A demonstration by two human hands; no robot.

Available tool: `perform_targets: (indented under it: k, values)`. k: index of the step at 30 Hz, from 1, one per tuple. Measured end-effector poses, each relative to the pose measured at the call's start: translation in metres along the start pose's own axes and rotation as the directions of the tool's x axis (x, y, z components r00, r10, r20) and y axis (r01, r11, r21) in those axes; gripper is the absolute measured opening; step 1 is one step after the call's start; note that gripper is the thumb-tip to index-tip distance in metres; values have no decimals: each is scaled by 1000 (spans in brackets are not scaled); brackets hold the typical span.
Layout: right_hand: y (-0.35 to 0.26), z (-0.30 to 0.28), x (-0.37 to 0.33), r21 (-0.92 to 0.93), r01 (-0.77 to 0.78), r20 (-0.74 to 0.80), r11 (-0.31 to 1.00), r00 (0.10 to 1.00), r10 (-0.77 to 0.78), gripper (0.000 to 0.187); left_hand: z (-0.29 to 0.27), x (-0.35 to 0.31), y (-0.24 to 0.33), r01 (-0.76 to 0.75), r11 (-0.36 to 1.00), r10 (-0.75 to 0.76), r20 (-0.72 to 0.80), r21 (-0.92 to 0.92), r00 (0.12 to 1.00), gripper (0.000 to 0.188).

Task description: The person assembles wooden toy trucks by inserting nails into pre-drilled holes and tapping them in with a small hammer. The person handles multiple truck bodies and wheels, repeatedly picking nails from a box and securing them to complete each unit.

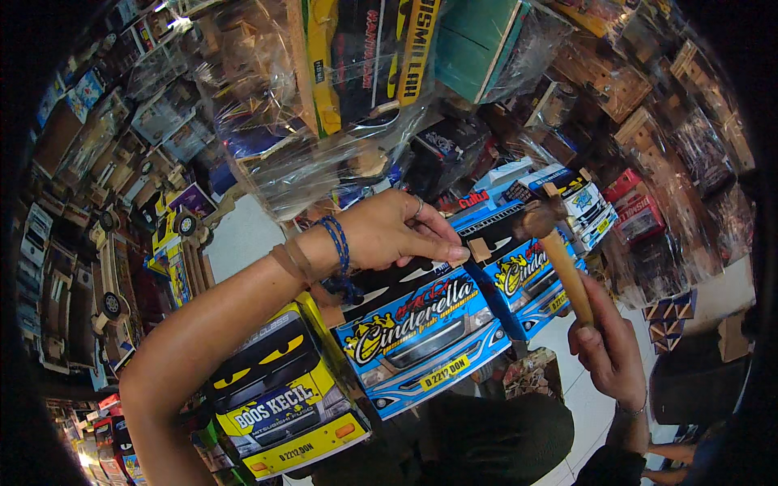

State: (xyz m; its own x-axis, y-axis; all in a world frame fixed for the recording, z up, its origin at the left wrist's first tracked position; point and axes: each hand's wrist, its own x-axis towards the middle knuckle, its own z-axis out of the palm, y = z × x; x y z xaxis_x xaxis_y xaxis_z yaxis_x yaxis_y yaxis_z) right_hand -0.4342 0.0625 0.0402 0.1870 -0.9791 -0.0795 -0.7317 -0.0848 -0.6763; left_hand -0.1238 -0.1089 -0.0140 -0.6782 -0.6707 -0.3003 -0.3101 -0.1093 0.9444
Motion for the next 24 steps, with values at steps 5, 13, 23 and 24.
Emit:
perform_targets:
  k: [5, 13, 23, 24]
  values:
    - [-17, -7, 20, -104, 101, 104, 989, 990, -90, 56, 0, 2, -5, -30, 999, 31, 9, -45, 999, 42]
    - [-27, -8, 31, -177, 197, 230, 964, 961, -154, 59, -4, 4, -10, -38, 997, 40, 30, -73, 999, 38]
    - [-23, 0, 30, -218, 332, 230, 918, 931, -282, 62, -4, 4, -13, -29, 997, 31, 23, -69, 999, 33]
    - [-24, 0, 30, -225, 346, 236, 911, 926, -294, 63, -4, 4, -12, -43, 996, 46, 31, -83, 998, 34]
